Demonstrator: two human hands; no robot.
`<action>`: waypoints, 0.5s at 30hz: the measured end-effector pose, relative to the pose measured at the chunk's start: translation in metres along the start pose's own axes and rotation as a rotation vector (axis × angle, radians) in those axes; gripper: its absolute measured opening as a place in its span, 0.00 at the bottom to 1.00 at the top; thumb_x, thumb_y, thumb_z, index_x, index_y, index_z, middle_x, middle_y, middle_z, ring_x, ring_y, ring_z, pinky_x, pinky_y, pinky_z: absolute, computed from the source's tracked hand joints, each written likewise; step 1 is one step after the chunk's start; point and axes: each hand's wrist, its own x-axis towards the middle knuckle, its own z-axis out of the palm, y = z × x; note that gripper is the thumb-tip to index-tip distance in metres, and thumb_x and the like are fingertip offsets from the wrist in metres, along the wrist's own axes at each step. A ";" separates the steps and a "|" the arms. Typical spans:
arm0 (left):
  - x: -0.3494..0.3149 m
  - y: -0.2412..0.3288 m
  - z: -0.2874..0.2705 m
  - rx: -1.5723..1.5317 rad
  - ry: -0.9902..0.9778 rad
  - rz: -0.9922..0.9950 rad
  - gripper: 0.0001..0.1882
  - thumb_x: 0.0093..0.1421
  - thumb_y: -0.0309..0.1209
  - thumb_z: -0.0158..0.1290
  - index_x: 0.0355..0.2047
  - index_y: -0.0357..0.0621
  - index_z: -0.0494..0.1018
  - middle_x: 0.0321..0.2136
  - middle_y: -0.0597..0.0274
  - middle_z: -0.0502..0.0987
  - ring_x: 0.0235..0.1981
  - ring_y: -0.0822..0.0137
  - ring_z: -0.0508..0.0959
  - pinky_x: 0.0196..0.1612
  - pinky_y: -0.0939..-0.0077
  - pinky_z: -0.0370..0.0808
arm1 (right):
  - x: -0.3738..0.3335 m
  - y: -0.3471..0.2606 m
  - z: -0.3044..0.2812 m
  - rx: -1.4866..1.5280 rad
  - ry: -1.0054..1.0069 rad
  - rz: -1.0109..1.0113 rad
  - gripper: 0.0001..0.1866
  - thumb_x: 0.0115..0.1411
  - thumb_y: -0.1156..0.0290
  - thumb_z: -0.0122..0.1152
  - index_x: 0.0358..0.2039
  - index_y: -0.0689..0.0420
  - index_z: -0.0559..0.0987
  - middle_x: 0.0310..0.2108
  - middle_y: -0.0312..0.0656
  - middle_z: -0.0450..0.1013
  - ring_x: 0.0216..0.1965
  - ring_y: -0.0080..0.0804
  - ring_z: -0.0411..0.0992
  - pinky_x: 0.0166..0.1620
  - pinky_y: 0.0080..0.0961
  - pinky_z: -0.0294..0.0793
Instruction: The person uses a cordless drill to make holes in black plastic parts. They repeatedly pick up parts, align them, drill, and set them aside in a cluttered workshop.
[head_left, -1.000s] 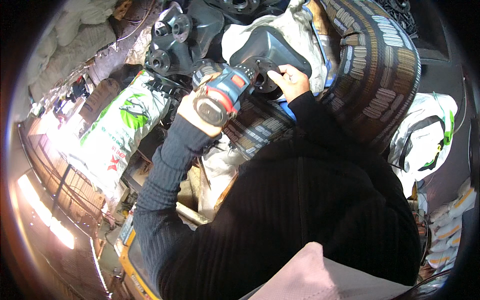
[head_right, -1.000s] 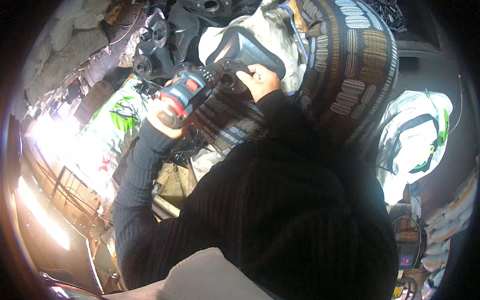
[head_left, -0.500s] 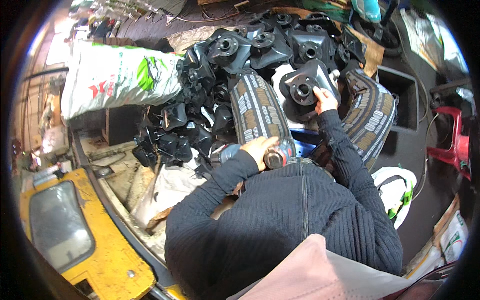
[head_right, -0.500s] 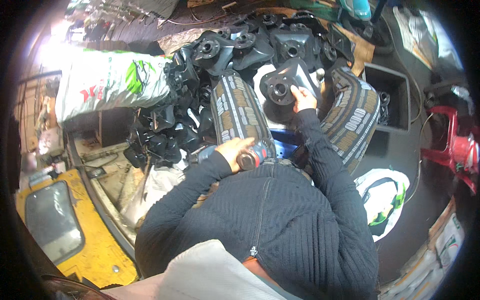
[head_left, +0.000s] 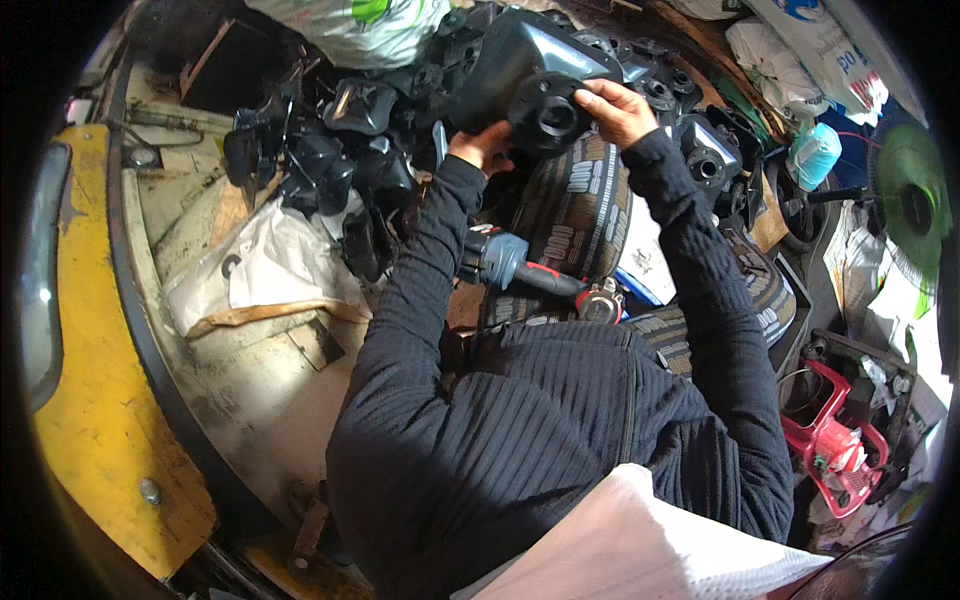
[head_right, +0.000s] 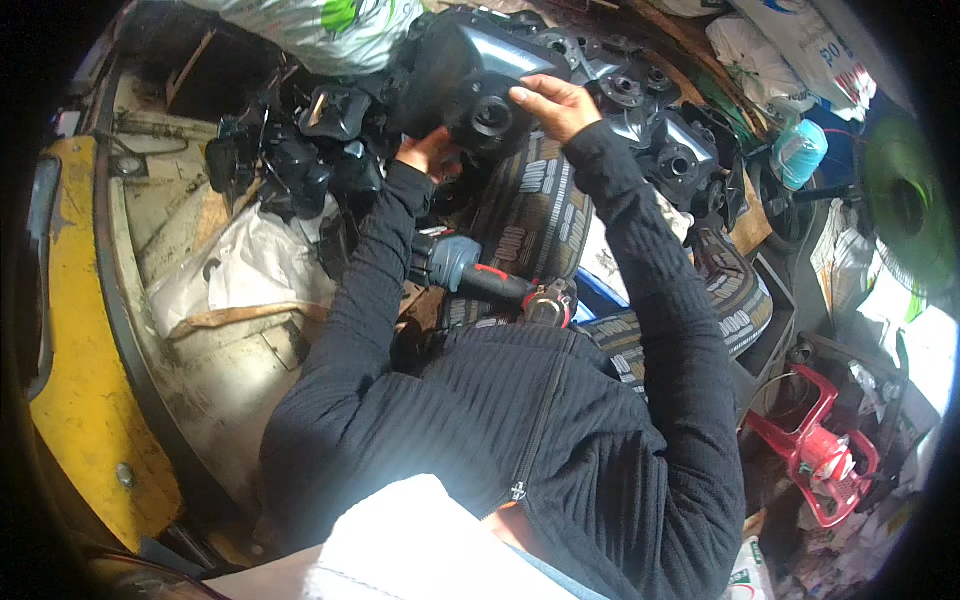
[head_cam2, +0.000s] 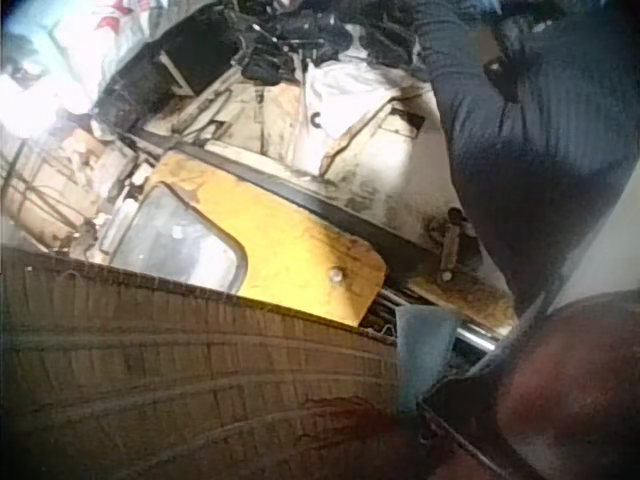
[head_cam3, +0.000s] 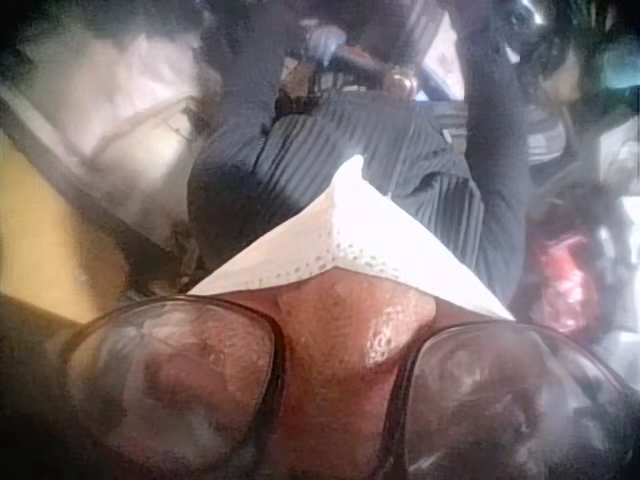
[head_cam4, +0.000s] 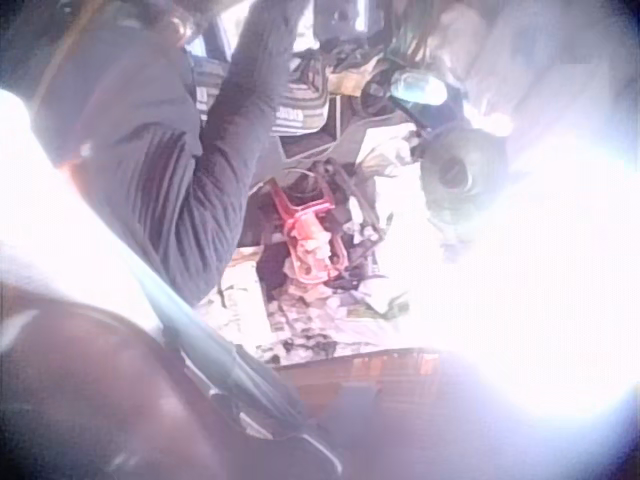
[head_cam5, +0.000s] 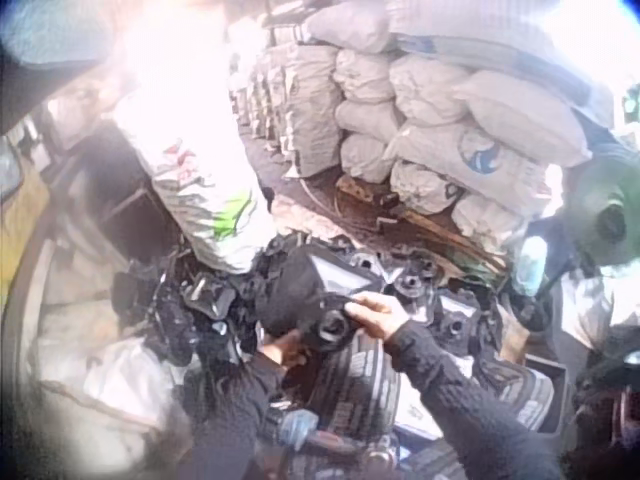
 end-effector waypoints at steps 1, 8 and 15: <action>0.002 0.001 -0.013 0.254 0.032 0.243 0.25 0.49 0.32 0.60 0.48 0.43 0.68 0.40 0.60 0.74 0.37 0.63 0.76 0.30 0.66 0.76 | 0.004 0.012 0.007 0.011 0.051 0.057 0.14 0.54 0.65 0.61 0.39 0.59 0.77 0.30 0.31 0.73 0.32 0.16 0.68 0.35 0.14 0.67; 0.041 0.042 -0.104 0.588 0.056 -0.149 0.18 0.49 0.29 0.60 0.41 0.41 0.72 0.36 0.65 0.74 0.32 0.72 0.75 0.28 0.79 0.78 | -0.081 0.076 -0.111 0.561 0.135 0.320 0.30 0.52 0.78 0.47 0.58 0.52 0.60 0.25 0.28 0.61 0.15 0.12 0.52 0.17 0.11 0.51; 0.177 -0.010 -0.149 1.286 -0.203 -0.075 0.21 0.47 0.39 0.60 0.42 0.47 0.72 0.32 0.63 0.74 0.34 0.72 0.73 0.33 0.72 0.75 | -0.280 0.076 -0.181 1.026 0.389 0.287 0.37 0.47 0.77 0.56 0.59 0.63 0.54 0.30 0.35 0.64 0.27 0.22 0.61 0.25 0.15 0.62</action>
